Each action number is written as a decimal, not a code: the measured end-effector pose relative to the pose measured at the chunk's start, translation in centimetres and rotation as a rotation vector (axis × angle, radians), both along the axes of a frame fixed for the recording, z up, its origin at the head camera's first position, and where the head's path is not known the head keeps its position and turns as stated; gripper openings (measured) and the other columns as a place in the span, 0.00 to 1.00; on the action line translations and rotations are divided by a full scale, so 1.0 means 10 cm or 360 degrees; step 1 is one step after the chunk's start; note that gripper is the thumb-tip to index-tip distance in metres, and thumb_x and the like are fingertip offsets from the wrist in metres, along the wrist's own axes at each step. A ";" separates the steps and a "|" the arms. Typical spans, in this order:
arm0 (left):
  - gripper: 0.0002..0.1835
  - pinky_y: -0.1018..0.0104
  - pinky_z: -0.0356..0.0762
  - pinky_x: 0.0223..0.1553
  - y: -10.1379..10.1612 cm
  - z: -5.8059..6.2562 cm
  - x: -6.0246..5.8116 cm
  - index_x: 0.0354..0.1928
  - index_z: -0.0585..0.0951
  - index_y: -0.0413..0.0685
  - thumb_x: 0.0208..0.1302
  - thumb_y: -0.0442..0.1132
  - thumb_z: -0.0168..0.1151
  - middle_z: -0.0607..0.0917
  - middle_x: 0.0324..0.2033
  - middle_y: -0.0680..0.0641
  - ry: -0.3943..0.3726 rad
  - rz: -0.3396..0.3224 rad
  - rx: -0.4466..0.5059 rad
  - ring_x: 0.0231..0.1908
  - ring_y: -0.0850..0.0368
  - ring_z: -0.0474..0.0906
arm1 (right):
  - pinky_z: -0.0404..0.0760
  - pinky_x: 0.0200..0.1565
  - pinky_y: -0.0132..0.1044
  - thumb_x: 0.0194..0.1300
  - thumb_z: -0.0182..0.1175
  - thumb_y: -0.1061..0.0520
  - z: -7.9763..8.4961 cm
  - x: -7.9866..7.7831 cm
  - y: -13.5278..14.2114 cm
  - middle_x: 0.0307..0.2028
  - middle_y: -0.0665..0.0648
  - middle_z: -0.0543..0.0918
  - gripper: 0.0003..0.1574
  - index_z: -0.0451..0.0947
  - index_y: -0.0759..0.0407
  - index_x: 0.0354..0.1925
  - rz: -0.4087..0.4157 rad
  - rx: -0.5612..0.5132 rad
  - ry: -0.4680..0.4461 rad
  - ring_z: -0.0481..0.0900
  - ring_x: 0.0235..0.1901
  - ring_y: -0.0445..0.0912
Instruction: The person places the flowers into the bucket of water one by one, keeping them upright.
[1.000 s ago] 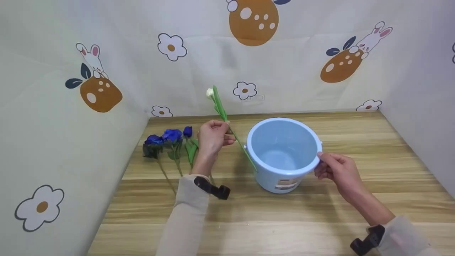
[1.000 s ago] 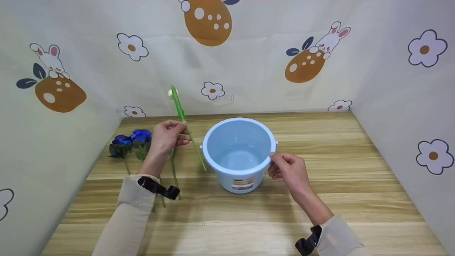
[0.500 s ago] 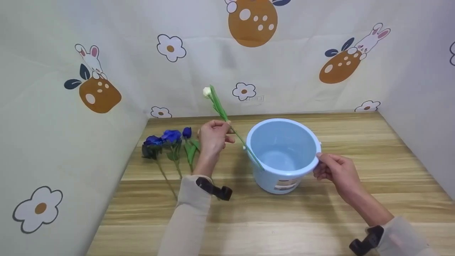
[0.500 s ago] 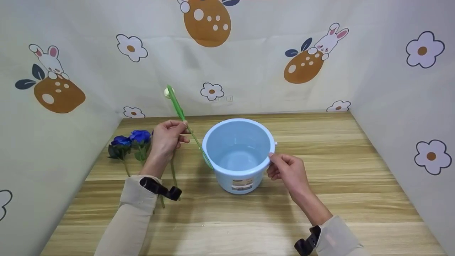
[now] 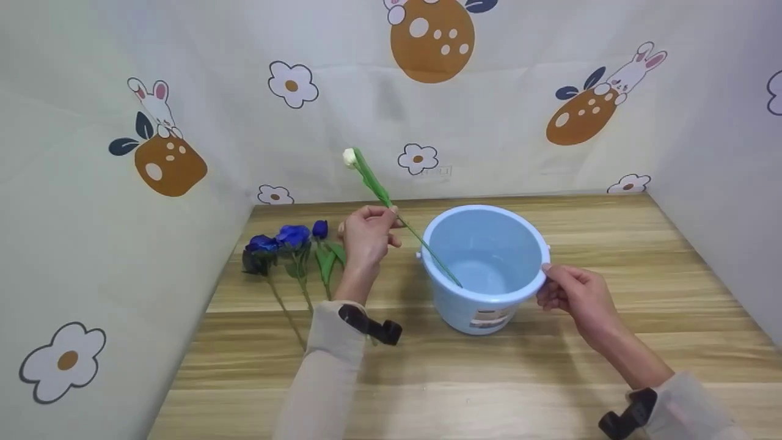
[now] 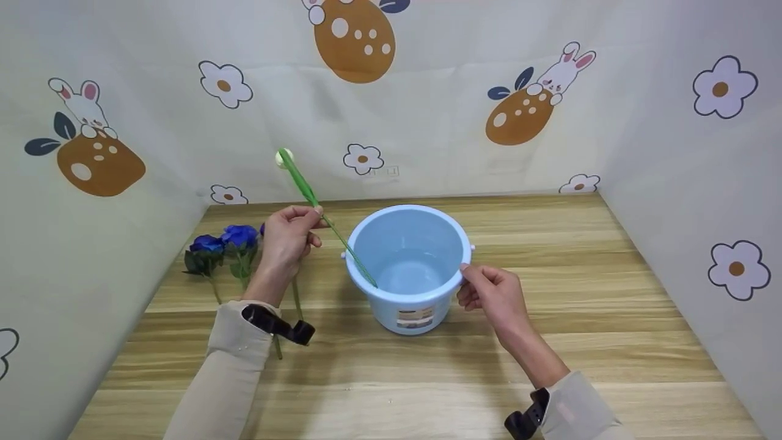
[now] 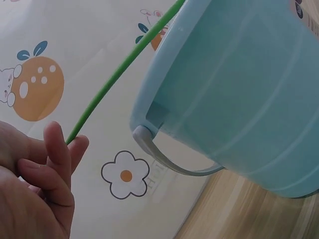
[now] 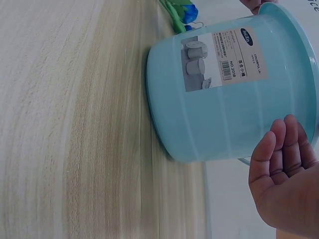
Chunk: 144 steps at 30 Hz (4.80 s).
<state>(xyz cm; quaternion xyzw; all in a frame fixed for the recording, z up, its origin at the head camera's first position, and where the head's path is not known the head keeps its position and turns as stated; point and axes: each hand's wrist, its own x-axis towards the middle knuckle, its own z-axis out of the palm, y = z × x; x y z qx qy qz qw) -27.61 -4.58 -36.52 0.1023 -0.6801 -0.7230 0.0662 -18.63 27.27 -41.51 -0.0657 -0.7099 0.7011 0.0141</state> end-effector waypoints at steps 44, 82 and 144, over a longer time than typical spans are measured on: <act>0.07 0.75 0.67 0.13 0.34 0.08 0.05 0.40 0.85 0.41 0.71 0.38 0.70 0.93 0.34 0.43 0.0076 -0.0082 -0.0300 0.12 0.63 0.69 | 0.87 0.32 0.34 0.79 0.57 0.58 -0.01 -0.01 0.00 0.22 0.53 0.85 0.23 0.82 0.60 0.24 -0.0007 -0.0020 -0.0019 0.84 0.24 0.43; 0.07 0.72 0.72 0.26 0.62 0.22 0.13 0.39 0.87 0.47 0.71 0.43 0.72 0.92 0.31 0.51 0.0057 -0.0174 -0.0684 0.29 0.60 0.81 | 0.88 0.33 0.34 0.80 0.57 0.58 -0.01 0.00 0.00 0.23 0.53 0.86 0.23 0.83 0.58 0.25 0.0013 -0.0010 -0.0014 0.83 0.24 0.42; 0.05 0.69 0.72 0.34 1.06 0.26 0.18 0.37 0.90 0.51 0.68 0.44 0.75 0.89 0.28 0.55 0.0080 -0.0351 -0.0967 0.33 0.62 0.83 | 0.86 0.30 0.33 0.79 0.57 0.58 -0.02 -0.01 0.00 0.21 0.52 0.84 0.22 0.83 0.59 0.24 0.0013 -0.0046 0.0011 0.82 0.22 0.42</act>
